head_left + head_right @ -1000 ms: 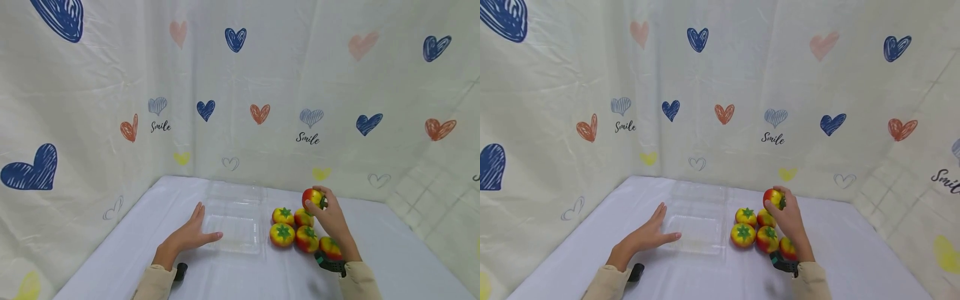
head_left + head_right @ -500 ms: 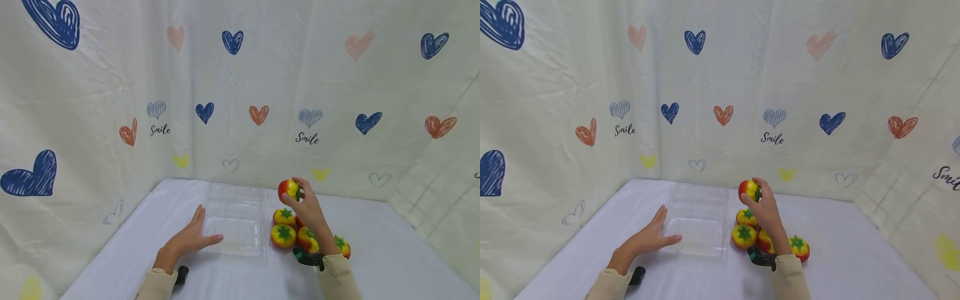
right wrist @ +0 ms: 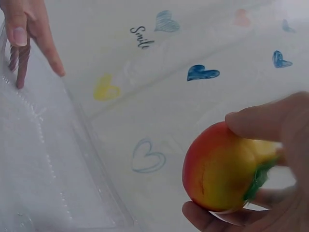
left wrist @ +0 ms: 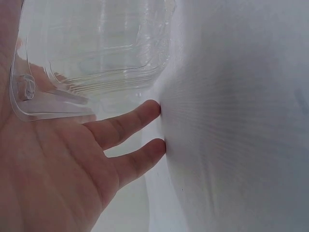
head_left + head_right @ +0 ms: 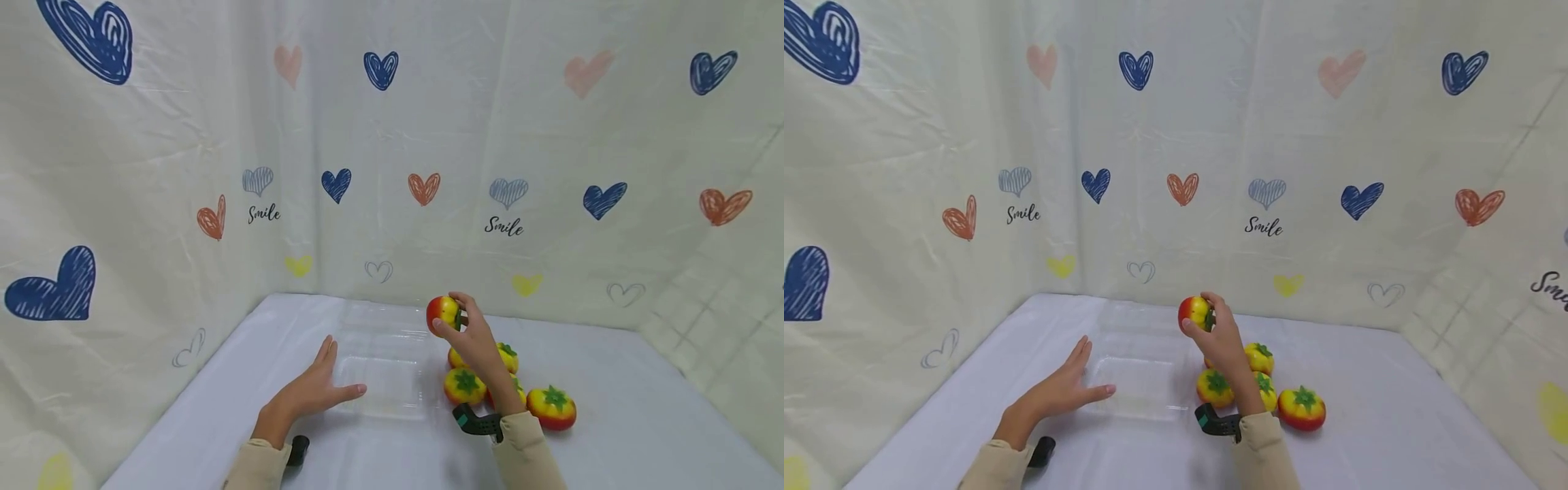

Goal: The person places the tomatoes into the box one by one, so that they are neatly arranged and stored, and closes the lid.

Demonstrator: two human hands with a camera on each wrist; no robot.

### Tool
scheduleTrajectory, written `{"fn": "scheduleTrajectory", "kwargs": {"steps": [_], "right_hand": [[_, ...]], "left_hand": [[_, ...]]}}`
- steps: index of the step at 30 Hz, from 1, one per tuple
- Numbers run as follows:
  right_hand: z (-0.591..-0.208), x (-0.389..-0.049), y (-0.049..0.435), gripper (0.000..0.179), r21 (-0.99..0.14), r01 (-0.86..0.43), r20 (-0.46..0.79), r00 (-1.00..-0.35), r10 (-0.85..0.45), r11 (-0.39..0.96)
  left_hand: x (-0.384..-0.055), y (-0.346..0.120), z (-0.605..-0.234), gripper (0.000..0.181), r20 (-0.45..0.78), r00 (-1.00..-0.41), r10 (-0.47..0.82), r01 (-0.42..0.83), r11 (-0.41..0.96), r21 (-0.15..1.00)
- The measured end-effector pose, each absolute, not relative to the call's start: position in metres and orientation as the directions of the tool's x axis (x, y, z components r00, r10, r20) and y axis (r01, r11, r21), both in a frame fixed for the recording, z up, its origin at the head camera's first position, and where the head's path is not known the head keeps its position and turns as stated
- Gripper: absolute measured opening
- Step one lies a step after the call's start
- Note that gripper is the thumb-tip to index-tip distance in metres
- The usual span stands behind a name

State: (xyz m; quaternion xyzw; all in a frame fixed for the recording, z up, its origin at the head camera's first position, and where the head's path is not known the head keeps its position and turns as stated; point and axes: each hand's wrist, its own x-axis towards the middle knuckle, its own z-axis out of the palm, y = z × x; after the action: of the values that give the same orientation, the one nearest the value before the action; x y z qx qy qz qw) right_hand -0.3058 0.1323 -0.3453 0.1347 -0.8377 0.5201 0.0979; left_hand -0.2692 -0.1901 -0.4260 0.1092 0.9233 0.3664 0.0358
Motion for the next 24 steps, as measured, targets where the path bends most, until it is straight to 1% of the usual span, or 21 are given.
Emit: {"fn": "scheduleTrajectory", "kwargs": {"steps": [12, 20, 24], "right_hand": [[-0.354, -0.308, 0.095, 0.067, -0.822, -0.388, 0.346, -0.922, -0.174, 0.418], [-0.365, -0.305, 0.075, 0.065, -0.814, -0.409, 0.361, -0.913, -0.192, 0.412], [-0.372, -0.305, 0.066, 0.063, -0.81, -0.427, 0.365, -0.904, -0.223, 0.401]], "left_hand": [[-0.27, -0.19, -0.42, 0.126, 0.019, -0.977, 0.213, 0.165, 0.696, 0.699], [-0.272, -0.187, -0.422, 0.126, -0.008, -0.978, 0.208, 0.143, 0.698, 0.702], [-0.27, -0.185, -0.421, 0.127, -0.021, -0.979, 0.201, 0.13, 0.704, 0.698]]}}
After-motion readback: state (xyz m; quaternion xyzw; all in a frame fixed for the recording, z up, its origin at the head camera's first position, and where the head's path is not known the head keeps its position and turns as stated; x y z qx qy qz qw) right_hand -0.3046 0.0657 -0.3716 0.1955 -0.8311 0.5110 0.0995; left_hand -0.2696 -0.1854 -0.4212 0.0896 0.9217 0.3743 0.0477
